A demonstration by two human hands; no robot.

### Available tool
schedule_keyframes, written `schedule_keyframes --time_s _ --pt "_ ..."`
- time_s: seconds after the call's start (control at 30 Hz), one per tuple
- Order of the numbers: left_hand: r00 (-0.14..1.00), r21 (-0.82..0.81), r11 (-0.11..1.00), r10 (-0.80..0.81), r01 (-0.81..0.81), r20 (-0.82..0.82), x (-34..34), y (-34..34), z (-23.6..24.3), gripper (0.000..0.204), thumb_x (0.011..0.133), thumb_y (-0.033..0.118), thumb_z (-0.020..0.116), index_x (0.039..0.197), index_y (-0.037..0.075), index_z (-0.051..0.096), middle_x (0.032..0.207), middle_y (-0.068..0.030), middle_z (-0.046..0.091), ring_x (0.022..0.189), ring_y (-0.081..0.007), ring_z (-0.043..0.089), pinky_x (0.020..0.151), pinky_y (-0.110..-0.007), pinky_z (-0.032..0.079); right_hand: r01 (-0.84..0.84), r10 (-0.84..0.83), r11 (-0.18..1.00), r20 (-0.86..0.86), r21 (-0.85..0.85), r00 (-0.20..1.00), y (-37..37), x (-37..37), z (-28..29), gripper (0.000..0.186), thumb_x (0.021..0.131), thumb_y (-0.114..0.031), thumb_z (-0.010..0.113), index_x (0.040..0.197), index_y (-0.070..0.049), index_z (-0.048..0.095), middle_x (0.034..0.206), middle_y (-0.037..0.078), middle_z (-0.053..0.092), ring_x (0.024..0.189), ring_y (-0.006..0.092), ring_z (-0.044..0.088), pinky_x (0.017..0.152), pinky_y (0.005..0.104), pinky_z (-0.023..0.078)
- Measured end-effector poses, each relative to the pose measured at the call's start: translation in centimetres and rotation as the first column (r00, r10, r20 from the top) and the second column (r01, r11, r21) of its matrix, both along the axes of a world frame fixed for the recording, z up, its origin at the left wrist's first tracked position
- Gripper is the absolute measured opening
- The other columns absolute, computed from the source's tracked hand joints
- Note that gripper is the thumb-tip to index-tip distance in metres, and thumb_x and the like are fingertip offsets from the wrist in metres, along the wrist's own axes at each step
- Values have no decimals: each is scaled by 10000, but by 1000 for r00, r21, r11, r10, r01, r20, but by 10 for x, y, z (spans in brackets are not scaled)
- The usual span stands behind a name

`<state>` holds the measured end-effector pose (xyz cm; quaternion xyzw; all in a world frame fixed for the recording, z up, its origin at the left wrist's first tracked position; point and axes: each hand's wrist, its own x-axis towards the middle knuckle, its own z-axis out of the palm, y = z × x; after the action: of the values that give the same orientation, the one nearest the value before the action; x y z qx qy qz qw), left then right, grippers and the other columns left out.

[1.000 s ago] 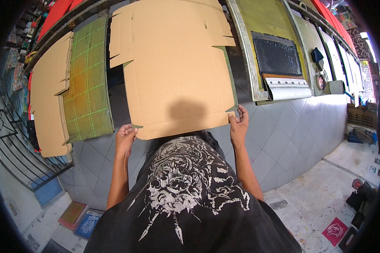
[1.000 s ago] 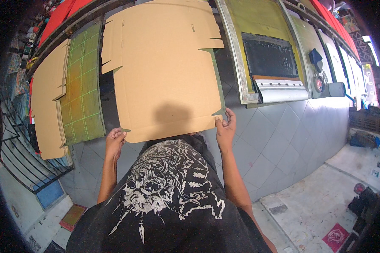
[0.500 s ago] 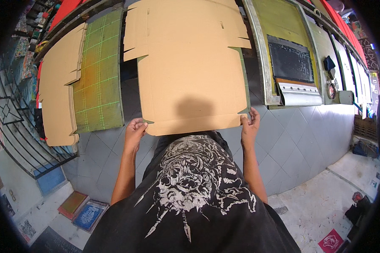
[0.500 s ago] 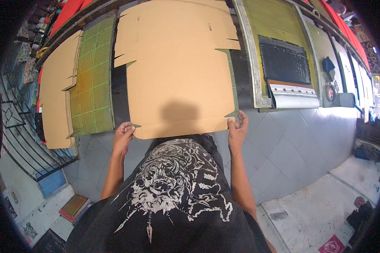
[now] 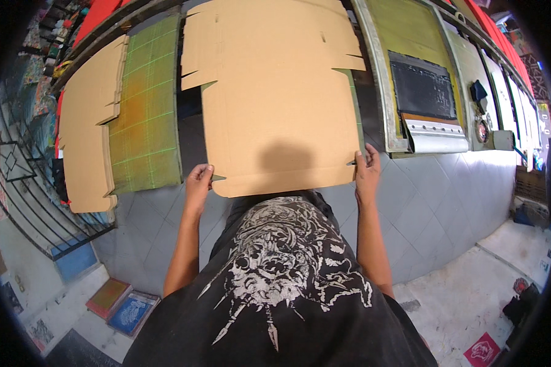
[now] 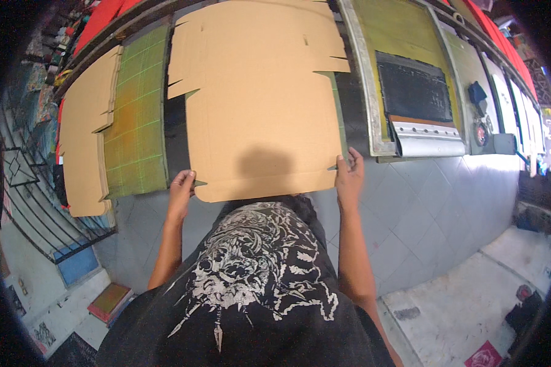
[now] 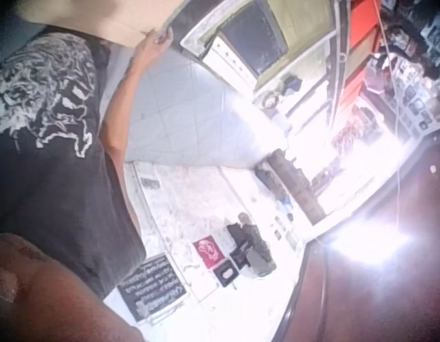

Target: The person positions cardboard and a white paper sheet on screen printing stations, lowers the printing frame, and presses ink through the screen onto the paper.

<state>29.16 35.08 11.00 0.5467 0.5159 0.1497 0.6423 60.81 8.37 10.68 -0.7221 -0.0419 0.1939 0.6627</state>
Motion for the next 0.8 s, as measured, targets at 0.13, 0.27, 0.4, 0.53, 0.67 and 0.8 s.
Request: schedule_keyframes --time_s 0.13,0.27,0.4,0.53,0.67,0.8 --pt "1000 -31 1000 1 -1 -23 0 3 4 243 957 312 562 1031 87 620 851 26 615 740 -64 574 671 -238 465 31 -24 996 -87 79 996 -6 0 -6 383 948 -131 563 1273 36 448 1135 146 604 1045 169 561 879 279 441" --pt "1000 -56 998 -12 12 13 0 0 7 288 948 247 584 1099 3 605 899 -19 646 780 -82 597 686 -241 479 5 12 996 -194 87 981 -12 -3 -5 364 949 -136 559 1261 29 467 1099 121 628 956 141 595 824 268 467" --pt "1000 -79 997 -21 22 11 0 0 7 290 946 239 585 1115 4 597 923 -28 655 794 -87 606 690 -242 481 14 5 994 -174 106 985 -12 -5 -4 351 948 -134 559 1249 28 476 1093 115 629 937 135 601 803 263 476" --pt "999 -76 996 -36 37 11 0 2 4 284 948 242 581 1115 13 596 926 -24 657 791 -86 608 693 -240 482 24 6 988 -185 155 983 -12 -4 -5 340 956 -164 545 1232 29 494 1084 105 622 958 136 591 811 262 470" --pt "1000 -118 993 -22 23 9 0 5 3 277 958 268 559 1111 41 597 927 -8 652 784 -80 603 693 -232 476 24 11 988 -215 156 977 -18 7 -24 359 963 -221 539 1222 27 515 1088 103 609 987 148 576 836 272 458" --pt "999 -118 992 -39 40 8 -2 9 1 300 960 314 549 1138 76 584 948 4 648 818 -78 602 712 -234 470 18 -2 997 -200 81 980 -10 13 -16 384 959 -238 550 1225 36 517 1111 115 601 1007 163 567 858 279 448"
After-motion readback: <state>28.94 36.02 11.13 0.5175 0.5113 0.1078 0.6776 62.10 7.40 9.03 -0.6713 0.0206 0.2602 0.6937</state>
